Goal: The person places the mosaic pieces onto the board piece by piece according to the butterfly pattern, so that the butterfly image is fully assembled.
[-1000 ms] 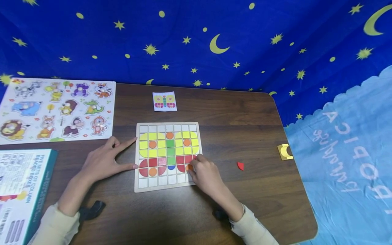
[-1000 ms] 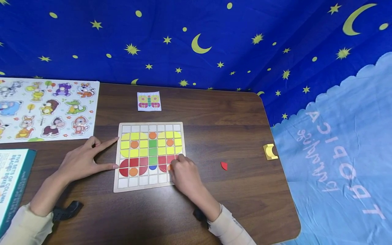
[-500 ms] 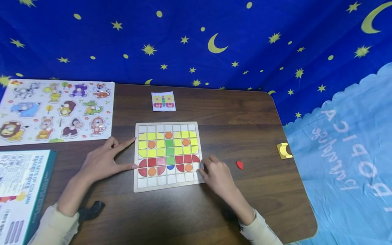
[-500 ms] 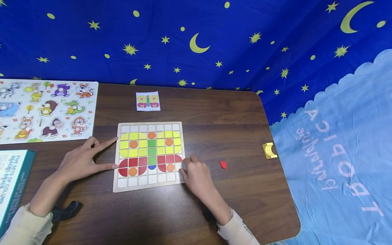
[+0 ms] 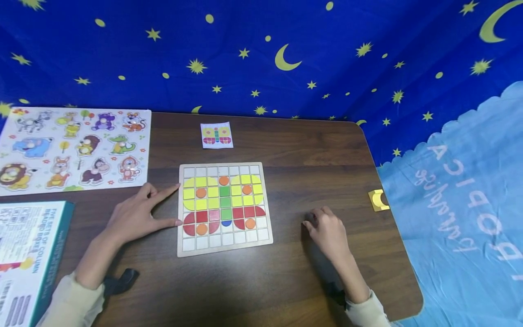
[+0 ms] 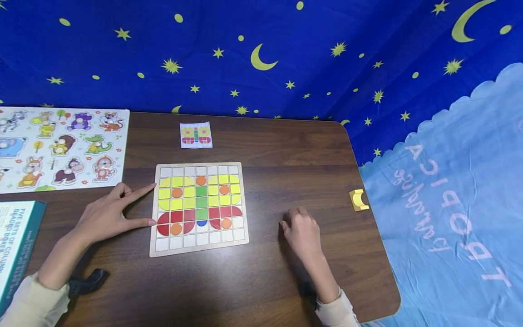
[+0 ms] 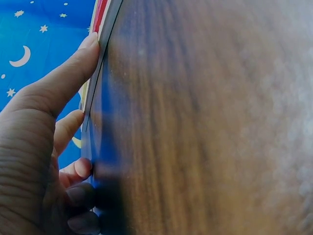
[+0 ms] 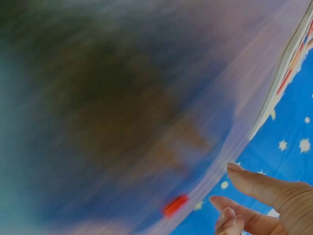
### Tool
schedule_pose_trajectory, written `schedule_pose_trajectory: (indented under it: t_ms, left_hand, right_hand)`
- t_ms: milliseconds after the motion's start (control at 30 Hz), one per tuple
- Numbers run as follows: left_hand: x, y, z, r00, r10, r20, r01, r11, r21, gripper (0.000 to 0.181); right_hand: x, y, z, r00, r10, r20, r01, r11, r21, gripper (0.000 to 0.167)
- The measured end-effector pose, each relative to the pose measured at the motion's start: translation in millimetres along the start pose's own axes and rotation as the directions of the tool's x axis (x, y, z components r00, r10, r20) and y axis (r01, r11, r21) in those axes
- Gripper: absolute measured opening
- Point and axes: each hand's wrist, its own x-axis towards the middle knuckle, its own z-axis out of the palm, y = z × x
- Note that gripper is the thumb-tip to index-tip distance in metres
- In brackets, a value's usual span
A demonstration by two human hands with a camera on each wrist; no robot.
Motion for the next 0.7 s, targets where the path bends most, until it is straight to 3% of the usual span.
schedule_pose_trajectory:
  t_ms: [200,467,700]
  left_hand:
    - [-0.2,-1.1,0.2,1.000,0.006,-0.007,-0.005,1.000,0.005,0.096]
    - [-1.5,-1.9,-1.3,1.000,-0.011,0.008,0.011,1.000,0.021,0.097]
    - [1.2,-0.1,0.0,1.000,-0.004,0.010,0.003,1.000,0.022,0.097]
  right_hand:
    - [-2.2,17,-4,0.997,0.071,0.009,-0.071,0.997,-0.017,0.029]
    - [-2.9,24,-3,0.987,0.150,0.064,-0.149,0.989,-0.019,0.033]
    - [-2.1,28,-2,0.986,0.150,0.078,-0.148,0.988,-0.036,0.027]
